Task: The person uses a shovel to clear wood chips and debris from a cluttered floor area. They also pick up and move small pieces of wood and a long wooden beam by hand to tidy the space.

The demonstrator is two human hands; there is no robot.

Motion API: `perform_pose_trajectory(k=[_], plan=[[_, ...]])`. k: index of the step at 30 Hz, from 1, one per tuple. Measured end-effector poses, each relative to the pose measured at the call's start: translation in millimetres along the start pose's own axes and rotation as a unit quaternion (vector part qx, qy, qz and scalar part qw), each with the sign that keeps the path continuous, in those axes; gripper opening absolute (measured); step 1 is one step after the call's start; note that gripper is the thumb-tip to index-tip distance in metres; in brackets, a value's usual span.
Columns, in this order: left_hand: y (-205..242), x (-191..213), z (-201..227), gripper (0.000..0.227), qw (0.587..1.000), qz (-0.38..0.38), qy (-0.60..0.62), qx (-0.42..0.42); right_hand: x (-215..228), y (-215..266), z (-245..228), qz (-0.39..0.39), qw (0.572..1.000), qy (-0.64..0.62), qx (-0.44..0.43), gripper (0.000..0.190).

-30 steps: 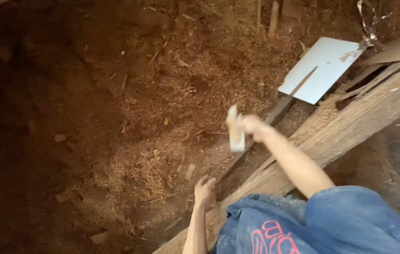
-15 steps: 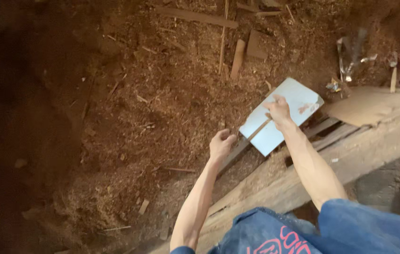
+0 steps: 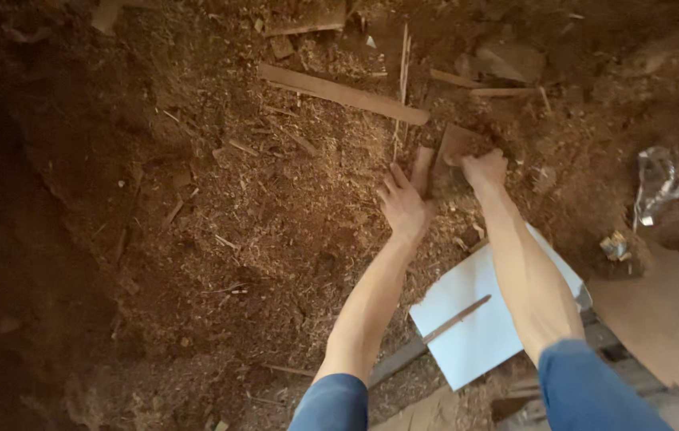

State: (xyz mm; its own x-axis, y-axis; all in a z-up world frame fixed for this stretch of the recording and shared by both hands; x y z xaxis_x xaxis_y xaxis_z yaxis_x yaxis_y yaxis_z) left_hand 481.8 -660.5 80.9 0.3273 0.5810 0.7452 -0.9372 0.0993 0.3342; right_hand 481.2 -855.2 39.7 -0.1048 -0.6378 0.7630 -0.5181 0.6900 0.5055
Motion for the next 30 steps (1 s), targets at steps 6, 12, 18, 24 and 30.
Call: perform_pose_trajectory(k=[6, 12, 18, 24, 30], plan=[[1.6, 1.7, -7.0, 0.103, 0.982, -0.158, 0.038, 0.093, 6.9, 54.8, -34.9, -0.055, 0.993, -0.083, 0.066, 0.107], [60.9, 60.1, -85.0, 0.066, 0.976, -0.033, 0.214, 0.024, -3.2, 109.6, -60.0, -0.249, 0.953, -0.142, 0.101, 0.111], [133.6, 128.9, -194.2, 0.06, 0.838, 0.192, 0.419, 0.292, 27.4, 96.1, -103.9, -0.145, 0.931, -0.199, 0.268, 0.093], [101.1, 180.2, -197.4, 0.069, 0.918, 0.188, 0.311, 0.159, 75.1, -57.4, -102.8, -0.031, 0.938, -0.334, 0.085, 0.05], [-59.8, 125.7, -126.5, 0.074, 0.968, 0.076, 0.153, 0.185, 101.4, -198.8, -63.8, 0.053, 0.957, -0.024, 0.283, 0.068]])
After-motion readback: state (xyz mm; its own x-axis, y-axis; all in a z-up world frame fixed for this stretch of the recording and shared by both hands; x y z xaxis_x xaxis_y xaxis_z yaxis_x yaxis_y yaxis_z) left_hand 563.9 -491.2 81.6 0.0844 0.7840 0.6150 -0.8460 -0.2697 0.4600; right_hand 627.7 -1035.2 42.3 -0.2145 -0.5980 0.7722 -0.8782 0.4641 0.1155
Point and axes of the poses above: each hand's wrist, its own y-axis away from the middle knuckle, its own x-axis out of the back of the hand, z = x × y, the point moved 3 cm from there along -y, towards the middle knuckle, and after that the axes turned 7 degrees about y, right-handed, at the moved point
